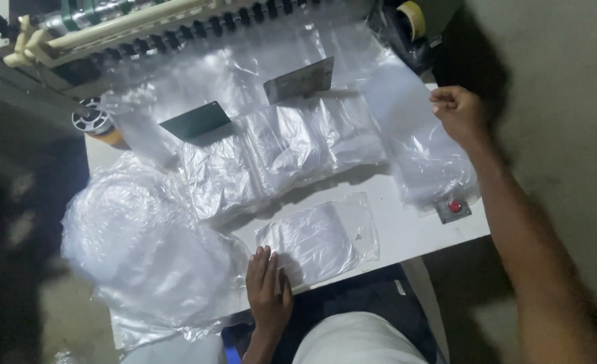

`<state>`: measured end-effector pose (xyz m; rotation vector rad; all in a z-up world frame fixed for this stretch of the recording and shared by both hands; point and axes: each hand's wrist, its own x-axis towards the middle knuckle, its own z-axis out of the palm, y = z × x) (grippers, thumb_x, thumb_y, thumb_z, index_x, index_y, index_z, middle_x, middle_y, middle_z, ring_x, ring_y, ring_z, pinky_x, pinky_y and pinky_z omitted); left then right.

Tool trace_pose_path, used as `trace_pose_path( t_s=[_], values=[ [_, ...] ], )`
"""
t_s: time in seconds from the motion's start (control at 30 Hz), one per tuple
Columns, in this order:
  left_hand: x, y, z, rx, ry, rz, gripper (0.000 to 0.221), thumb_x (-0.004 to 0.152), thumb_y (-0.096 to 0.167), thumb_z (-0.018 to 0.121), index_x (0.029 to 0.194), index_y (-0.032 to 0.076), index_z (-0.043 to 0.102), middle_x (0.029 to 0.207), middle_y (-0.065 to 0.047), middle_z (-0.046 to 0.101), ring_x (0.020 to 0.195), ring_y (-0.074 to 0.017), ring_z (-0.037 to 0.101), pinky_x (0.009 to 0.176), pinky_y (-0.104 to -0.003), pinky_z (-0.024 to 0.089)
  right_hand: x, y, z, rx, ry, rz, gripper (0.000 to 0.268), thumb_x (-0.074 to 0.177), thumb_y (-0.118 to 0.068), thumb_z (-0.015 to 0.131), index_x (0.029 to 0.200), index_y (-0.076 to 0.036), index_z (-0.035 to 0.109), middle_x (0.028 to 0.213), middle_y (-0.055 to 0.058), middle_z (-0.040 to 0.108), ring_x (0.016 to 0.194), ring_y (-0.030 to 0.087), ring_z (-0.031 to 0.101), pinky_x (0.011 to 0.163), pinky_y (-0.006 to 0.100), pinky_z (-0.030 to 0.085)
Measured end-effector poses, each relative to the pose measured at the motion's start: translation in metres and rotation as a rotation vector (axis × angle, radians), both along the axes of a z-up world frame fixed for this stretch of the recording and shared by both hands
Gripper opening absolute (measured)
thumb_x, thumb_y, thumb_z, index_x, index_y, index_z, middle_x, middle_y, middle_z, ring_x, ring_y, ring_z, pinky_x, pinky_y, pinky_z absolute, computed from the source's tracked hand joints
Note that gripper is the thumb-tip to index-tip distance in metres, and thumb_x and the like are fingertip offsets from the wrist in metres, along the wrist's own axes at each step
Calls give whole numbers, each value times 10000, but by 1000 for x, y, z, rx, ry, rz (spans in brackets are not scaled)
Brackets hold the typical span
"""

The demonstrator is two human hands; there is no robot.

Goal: Folding and stacking plastic bags at a packaging machine workstation.

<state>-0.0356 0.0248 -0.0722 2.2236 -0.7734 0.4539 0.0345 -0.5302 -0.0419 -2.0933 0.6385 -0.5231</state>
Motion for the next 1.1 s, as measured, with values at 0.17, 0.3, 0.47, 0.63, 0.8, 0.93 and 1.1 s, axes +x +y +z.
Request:
trace_pose_path(
  t_s=[0.17, 0.3, 0.47, 0.63, 0.8, 0.93, 1.1],
  values=[
    [-5, -2, 22, -45, -99, 86, 396, 925, 35, 641, 1321, 46, 630, 1411, -168, 626, 1379, -362, 573, 1192, -528, 427, 43, -7, 3, -274, 527, -13, 742, 621, -443, 962, 1096, -119, 493, 1095, 98, 467, 987, 279, 446, 794, 432, 370],
    [-7, -10, 36, -116, -133, 129, 376, 889, -4, 680, 1260, 53, 662, 1338, -159, 667, 1301, -341, 631, 1160, -511, 463, 39, 13, 21, 16, 709, -106, 762, 644, -327, 978, 1283, -29, 688, 1219, 171, 724, 1113, 366, 687, 873, 433, 525],
    [-4, -48, 74, -235, -147, 2, 365, 911, -10, 683, 1270, 37, 640, 1317, -169, 662, 1268, -336, 646, 1144, -522, 478, -17, 10, 42, 157, 494, -225, 695, 743, -260, 891, 1326, 3, 620, 1184, 140, 699, 1008, 299, 667, 776, 414, 498],
    [10, -103, 113, -294, 152, -180, 1029, 899, 314, 847, 1629, 37, 177, 1692, -211, 266, 1596, -411, 255, 1313, -576, 230, -81, 169, 199, 69, 213, -129, 648, 859, -196, 783, 1409, -6, 498, 1372, 218, 604, 1258, 405, 582, 981, 551, 515],
    [13, -103, 150, -168, -28, -650, 315, 1018, 330, 691, 1205, 76, 684, 1607, -247, 351, 1540, -457, 314, 1284, -676, 193, -215, 223, 48, -152, -420, 817, 883, 1068, -807, 81, 899, -167, 666, 1314, 176, 638, 1289, 328, 591, 1160, 491, 390],
    [-15, -42, 156, -139, 465, -1054, 152, 917, 183, 694, 870, 139, 556, 1343, -166, 687, 1364, -323, 615, 1309, -561, 223, -204, 266, 118, 406, -20, 392, 475, 983, -524, 294, 1182, -170, 540, 1417, 149, 601, 1356, 317, 565, 1190, 487, 390],
    [-57, 0, 125, -547, 2098, -221, 633, 833, 300, 704, 1388, 12, 605, 1280, -140, 733, 1142, -267, 706, 1016, -372, 555, -229, 302, 132, 484, 236, 422, 954, 810, -452, 657, 1608, -195, 202, 1747, 62, 200, 1564, 300, 309, 1221, 510, 270]
  ],
)
